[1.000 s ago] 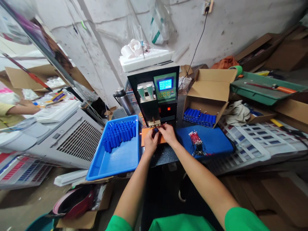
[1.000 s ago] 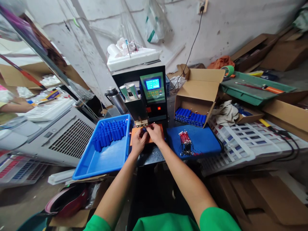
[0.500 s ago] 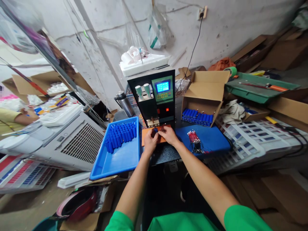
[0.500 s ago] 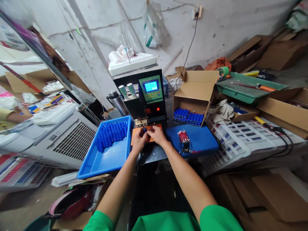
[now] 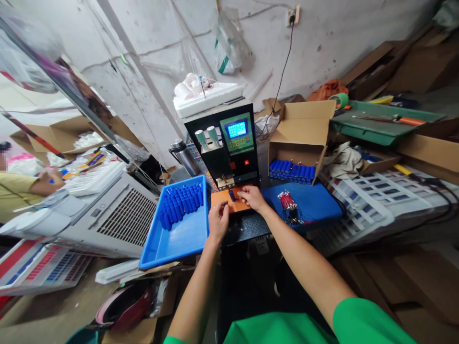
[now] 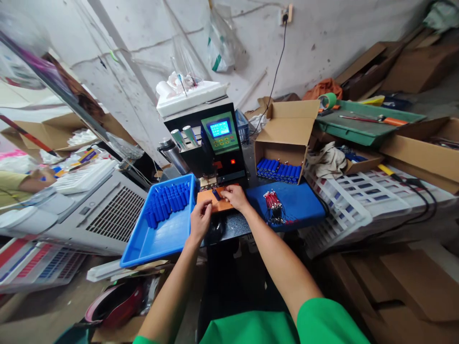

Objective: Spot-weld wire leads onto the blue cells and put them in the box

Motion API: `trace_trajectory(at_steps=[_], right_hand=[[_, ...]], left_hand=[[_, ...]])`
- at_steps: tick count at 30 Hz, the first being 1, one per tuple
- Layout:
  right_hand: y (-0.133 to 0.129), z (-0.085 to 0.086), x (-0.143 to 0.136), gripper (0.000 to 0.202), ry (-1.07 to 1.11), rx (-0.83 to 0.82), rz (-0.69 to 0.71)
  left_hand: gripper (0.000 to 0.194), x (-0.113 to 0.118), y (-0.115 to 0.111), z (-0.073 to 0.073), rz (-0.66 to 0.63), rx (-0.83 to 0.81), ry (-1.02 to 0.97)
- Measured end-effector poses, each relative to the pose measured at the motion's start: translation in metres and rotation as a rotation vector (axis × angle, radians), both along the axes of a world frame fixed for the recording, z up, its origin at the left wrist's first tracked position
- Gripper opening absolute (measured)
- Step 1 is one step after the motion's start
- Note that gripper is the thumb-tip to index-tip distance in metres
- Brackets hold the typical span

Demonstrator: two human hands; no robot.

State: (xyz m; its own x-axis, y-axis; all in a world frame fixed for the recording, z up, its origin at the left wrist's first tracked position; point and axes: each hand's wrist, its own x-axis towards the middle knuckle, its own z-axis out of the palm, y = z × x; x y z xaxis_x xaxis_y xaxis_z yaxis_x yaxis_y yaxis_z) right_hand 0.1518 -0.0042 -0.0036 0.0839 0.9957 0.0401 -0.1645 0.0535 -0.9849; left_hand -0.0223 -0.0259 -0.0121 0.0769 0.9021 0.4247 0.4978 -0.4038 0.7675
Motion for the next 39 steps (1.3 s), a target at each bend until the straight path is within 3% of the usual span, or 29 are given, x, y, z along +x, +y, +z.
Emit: trace_trajectory(at_steps=[6,15,21,25,28,32,39], right_hand=[[0.000,-0.001,0.001,0.028,0.012,-0.014,0.012],[-0.007,-0.002,0.001,0.021,-0.126,0.154,0.117],[-0.008,-0.005,-0.003,0.019,-0.187,0.186,0.067],[-0.007,-0.004,-0.001,0.021,-0.125,0.149,0.037],[-0.008,-0.002,0.003,0.021,-0.014,0.086,0.009],[-0.010,0.001,0.006,0.022,0.109,0.044,-0.021],[-0.010,0.002,0.005,0.025,0.138,0.043,-0.106]], left_hand=[[0.016,-0.006,-0.003,-0.001,-0.062,0.144,0.266],[0.016,0.010,0.000,0.003,-0.075,0.009,0.078],[0.016,0.017,0.006,0.001,-0.100,-0.038,0.039],[0.013,0.015,0.000,0.001,-0.063,0.056,0.044],[0.020,0.013,-0.001,0.002,-0.113,0.135,0.118],[0.037,0.014,0.007,0.001,-0.252,0.100,0.215],[0.043,0.017,0.012,-0.007,-0.259,0.058,0.153]])
